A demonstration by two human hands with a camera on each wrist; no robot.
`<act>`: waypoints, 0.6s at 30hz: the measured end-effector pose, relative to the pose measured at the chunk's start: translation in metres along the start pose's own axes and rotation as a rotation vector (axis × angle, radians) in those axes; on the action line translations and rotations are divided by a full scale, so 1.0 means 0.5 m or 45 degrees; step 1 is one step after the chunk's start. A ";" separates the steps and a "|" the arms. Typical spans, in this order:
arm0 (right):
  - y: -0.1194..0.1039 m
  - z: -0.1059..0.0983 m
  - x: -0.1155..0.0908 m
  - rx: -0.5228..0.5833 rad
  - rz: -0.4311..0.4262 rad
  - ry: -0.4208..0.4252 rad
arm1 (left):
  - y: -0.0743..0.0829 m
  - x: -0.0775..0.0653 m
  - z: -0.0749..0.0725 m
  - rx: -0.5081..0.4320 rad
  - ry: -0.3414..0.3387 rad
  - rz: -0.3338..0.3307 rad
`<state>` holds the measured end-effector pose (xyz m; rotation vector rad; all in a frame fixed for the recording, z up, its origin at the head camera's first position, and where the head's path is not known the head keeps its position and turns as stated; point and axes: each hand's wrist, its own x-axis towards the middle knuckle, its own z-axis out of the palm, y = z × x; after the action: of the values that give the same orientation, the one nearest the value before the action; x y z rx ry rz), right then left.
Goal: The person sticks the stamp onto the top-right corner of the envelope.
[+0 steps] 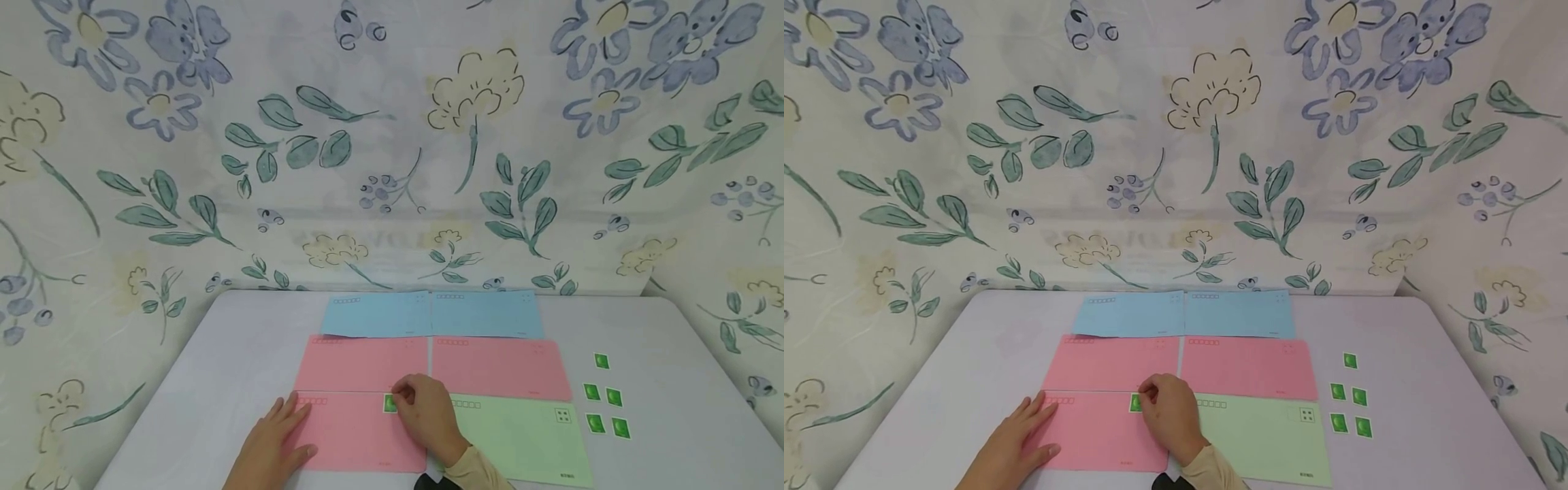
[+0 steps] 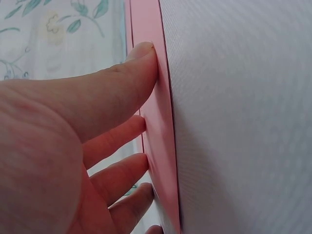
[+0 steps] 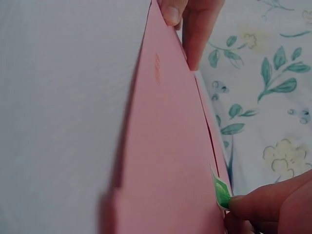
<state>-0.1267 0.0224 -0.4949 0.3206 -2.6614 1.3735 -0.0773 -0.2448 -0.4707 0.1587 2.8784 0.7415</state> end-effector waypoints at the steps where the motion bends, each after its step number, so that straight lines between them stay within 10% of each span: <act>1: 0.000 0.000 0.000 -0.001 -0.003 0.002 | 0.000 0.000 0.000 0.001 0.001 0.000; 18: -0.003 0.001 -0.004 -0.005 0.008 -0.001 | 0.001 0.003 0.002 0.012 -0.004 -0.013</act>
<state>-0.1244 0.0211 -0.4944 0.3128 -2.6679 1.3700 -0.0787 -0.2437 -0.4715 0.1461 2.8781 0.7252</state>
